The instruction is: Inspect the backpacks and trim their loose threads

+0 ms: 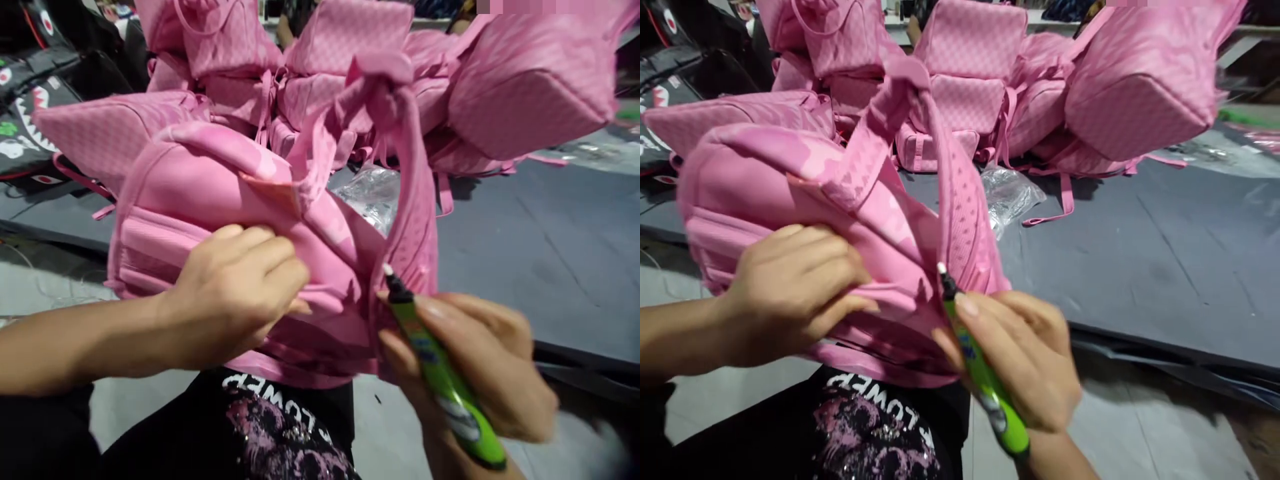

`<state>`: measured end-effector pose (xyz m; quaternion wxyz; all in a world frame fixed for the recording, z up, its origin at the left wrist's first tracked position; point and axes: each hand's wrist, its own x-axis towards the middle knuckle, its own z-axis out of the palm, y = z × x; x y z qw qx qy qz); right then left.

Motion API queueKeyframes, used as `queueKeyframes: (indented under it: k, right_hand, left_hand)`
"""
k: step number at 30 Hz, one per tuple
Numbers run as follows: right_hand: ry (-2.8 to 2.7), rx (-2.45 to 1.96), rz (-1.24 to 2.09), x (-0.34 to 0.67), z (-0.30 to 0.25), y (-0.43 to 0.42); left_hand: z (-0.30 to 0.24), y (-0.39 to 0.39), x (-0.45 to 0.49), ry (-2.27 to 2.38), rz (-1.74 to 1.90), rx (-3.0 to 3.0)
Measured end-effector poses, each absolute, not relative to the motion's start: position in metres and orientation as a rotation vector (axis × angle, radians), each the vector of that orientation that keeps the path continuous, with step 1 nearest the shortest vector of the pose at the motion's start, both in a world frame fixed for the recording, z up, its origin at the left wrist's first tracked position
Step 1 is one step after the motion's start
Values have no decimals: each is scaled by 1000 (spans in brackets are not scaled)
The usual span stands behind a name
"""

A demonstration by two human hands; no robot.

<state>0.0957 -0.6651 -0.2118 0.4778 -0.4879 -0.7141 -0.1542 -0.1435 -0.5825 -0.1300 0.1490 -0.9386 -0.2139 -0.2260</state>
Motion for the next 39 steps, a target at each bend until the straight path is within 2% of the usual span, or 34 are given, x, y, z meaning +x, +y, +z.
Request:
queueKeyframes:
  k: [3, 5, 8, 11, 14, 16, 21, 23, 30, 35, 39]
  right_hand:
    - [-1875, -1158, -561, 109, -225, -643]
    - [-2037, -1179, -484, 112, -250, -629]
    - [-2080, -1233, -365, 106, -284, -617]
    - [-1989, -1173, -306, 87, -301, -599]
    - [-1953, -1175, -234, 68, -305, -565]
    - [-1940, -1222, -186, 57, -308, -547]
    - [-1789, -1158, -107, 42, -316, -564]
    - [-1799, -1094, -51, 43, -317, -582]
    - [-1810, -1087, 173, 58, -318, -580]
    - [-1543, -1306, 358, 58, -322, -571]
    - [-1803, -1326, 346, 71, -304, -561]
  left_hand:
    - [-174, -557, -125, -859, -433, -2855]
    - [-211, -533, -115, -931, -101, -2978]
    - [-246, -507, -111, -938, -2, -3055]
    - [-244, -496, -122, -899, -255, -3081]
    - [-225, -480, -130, -1045, -611, -2883]
    - [-217, -462, -128, -1118, -674, -2866]
    - [-221, -426, -110, -1216, -59, -3088]
    - [-228, -424, -105, -1198, 66, -3025]
    - [-246, -442, -104, -658, -83, -2933]
    - [-257, -444, -86, -791, 39, -2936]
    - [-268, -441, -78, -879, 13, -2928]
